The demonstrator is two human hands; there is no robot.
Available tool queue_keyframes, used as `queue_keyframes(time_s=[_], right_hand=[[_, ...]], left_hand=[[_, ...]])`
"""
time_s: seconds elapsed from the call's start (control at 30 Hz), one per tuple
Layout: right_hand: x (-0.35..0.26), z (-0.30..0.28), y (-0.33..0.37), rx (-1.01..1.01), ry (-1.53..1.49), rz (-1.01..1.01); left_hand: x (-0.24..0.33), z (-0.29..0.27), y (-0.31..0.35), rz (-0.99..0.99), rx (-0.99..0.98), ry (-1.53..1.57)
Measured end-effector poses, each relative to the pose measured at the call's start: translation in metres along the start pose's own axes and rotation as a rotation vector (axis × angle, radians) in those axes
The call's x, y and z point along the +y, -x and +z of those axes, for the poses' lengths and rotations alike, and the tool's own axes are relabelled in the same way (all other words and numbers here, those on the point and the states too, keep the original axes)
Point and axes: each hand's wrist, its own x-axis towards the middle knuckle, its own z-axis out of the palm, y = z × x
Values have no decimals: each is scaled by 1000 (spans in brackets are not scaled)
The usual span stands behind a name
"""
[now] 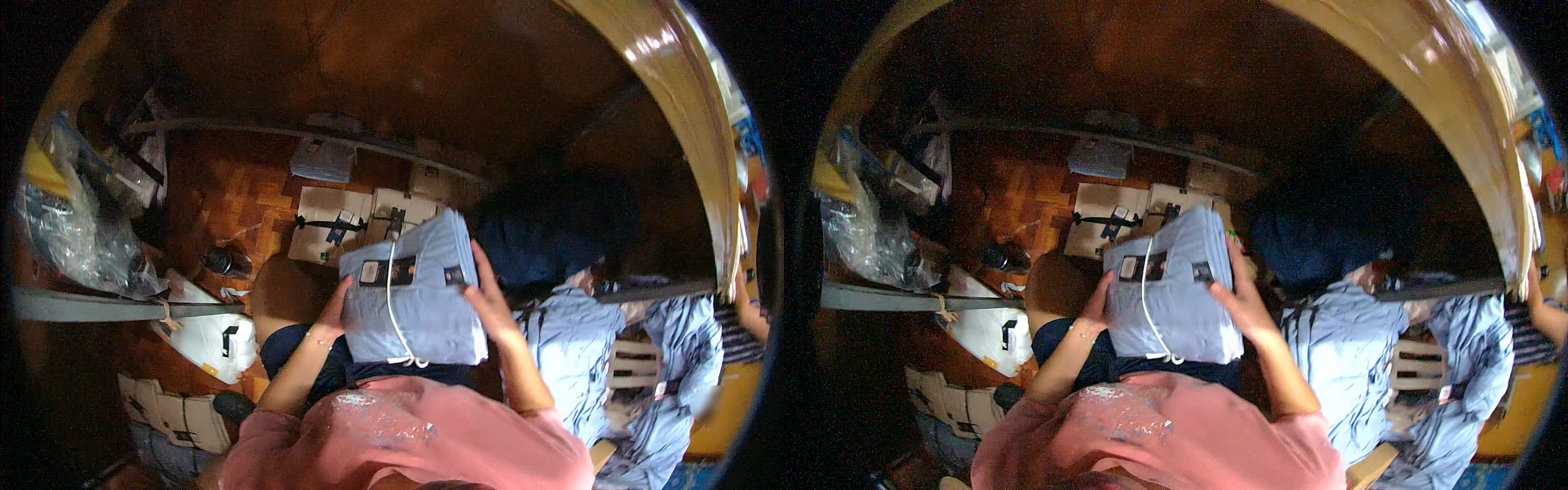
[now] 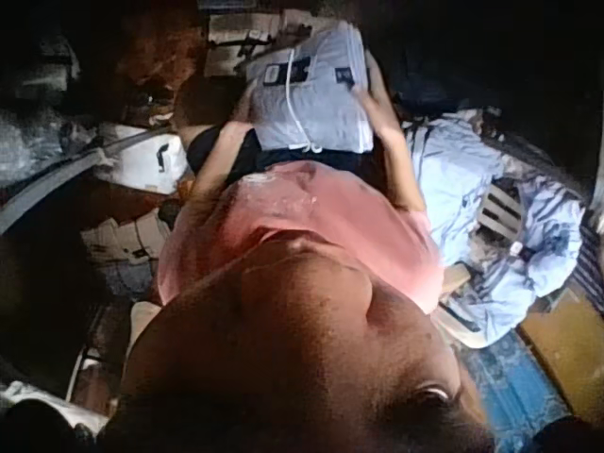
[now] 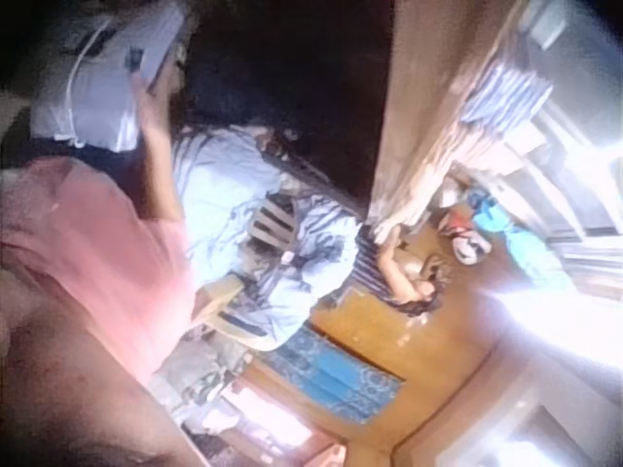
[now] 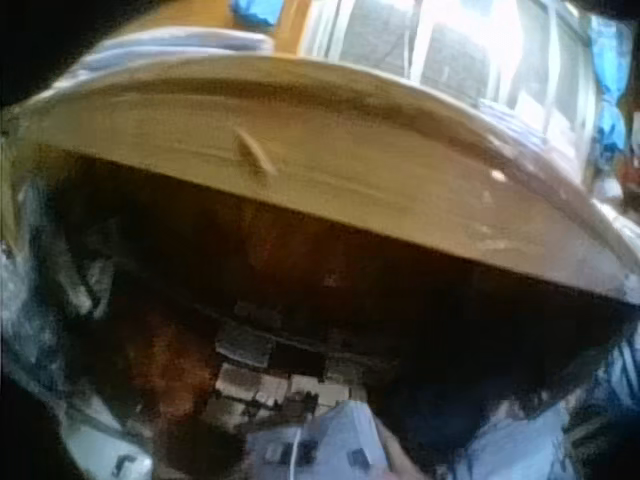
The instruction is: The person organizes blue shirts in plastic packaging by moving them into stacks and securing a stack with white cord.
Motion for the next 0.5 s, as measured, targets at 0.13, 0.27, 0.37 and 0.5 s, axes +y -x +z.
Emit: queue_keyframes(time_s=[0.13, 0.27, 0.37, 0.5], right_hand=[[-26, -19, -9, -64, -55, 47], [-38, -47, -17, -198, -146, 82], [-37, -67, -19, -380, -211, 116], [-3, -75, -11, -373, -66, 90]], left_hand=[[-18, 18, 4, -100, -21, 117], [-65, 27, 28, -151, -162, 123], [-67, 18, 33, -352, -234, -446], [23, 60, 50, -583, -474, -1544]])
